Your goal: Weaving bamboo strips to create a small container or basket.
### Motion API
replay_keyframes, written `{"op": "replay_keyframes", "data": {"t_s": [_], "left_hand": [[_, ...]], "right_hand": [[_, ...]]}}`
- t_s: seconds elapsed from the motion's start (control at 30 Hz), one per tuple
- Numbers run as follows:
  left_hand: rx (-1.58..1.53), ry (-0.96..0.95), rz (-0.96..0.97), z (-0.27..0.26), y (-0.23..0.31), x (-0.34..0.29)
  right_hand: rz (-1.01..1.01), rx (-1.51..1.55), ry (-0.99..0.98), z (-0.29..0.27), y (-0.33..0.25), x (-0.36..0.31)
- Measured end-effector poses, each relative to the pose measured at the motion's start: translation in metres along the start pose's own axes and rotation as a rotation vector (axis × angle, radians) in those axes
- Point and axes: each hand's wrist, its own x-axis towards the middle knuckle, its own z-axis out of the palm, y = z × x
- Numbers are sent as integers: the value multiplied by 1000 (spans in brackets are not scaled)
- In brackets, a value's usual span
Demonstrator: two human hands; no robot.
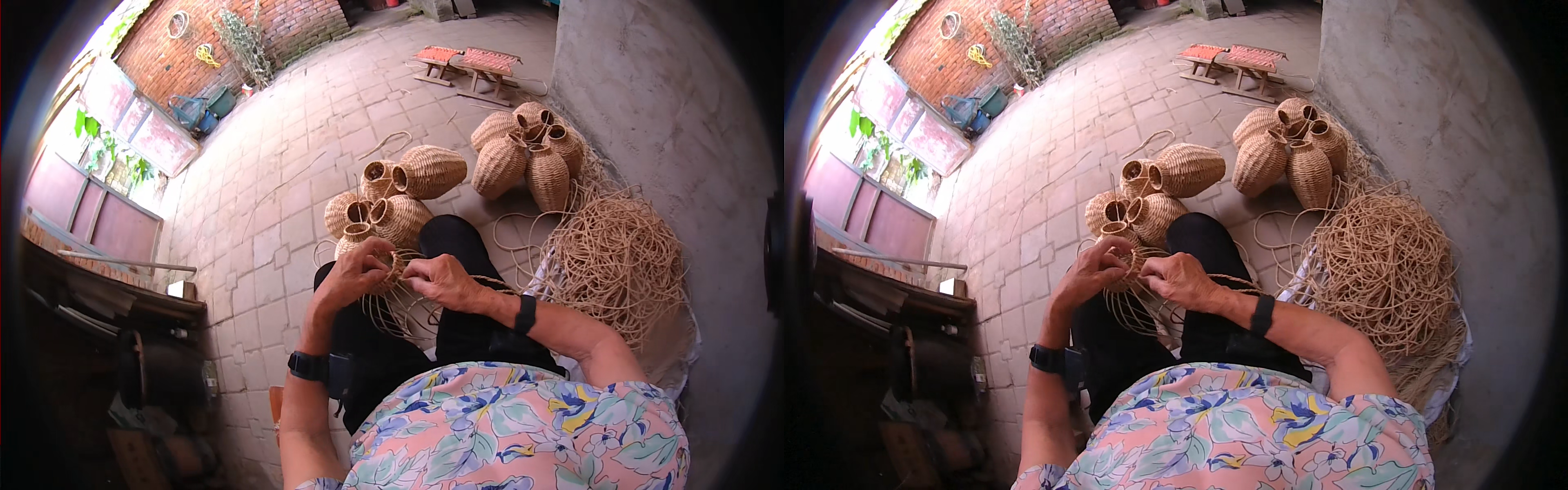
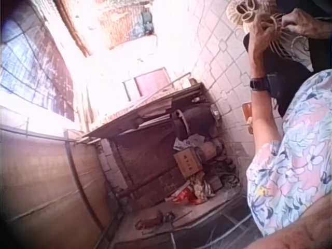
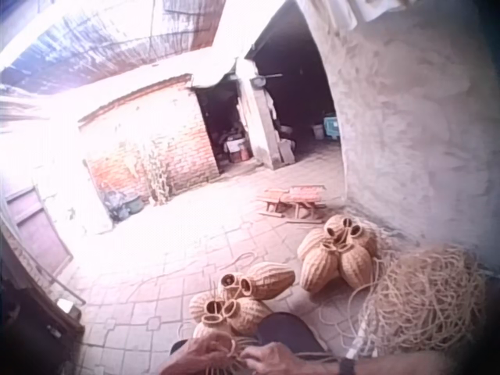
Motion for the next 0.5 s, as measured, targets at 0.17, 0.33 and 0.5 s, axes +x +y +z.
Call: {"op": "replay_keyframes", "data": {"t_s": [0.17,0.33,0.5], "left_hand": [[77,-44,-56,-2,3,7],[99,-49,-38,-3,7,7],[92,-16,-33,0,8,8]], "right_hand": [[31,-49,-6,3,-2,3],[-15,-60,11,4,2,2],[-67,-72,32,4,1,2]]}}
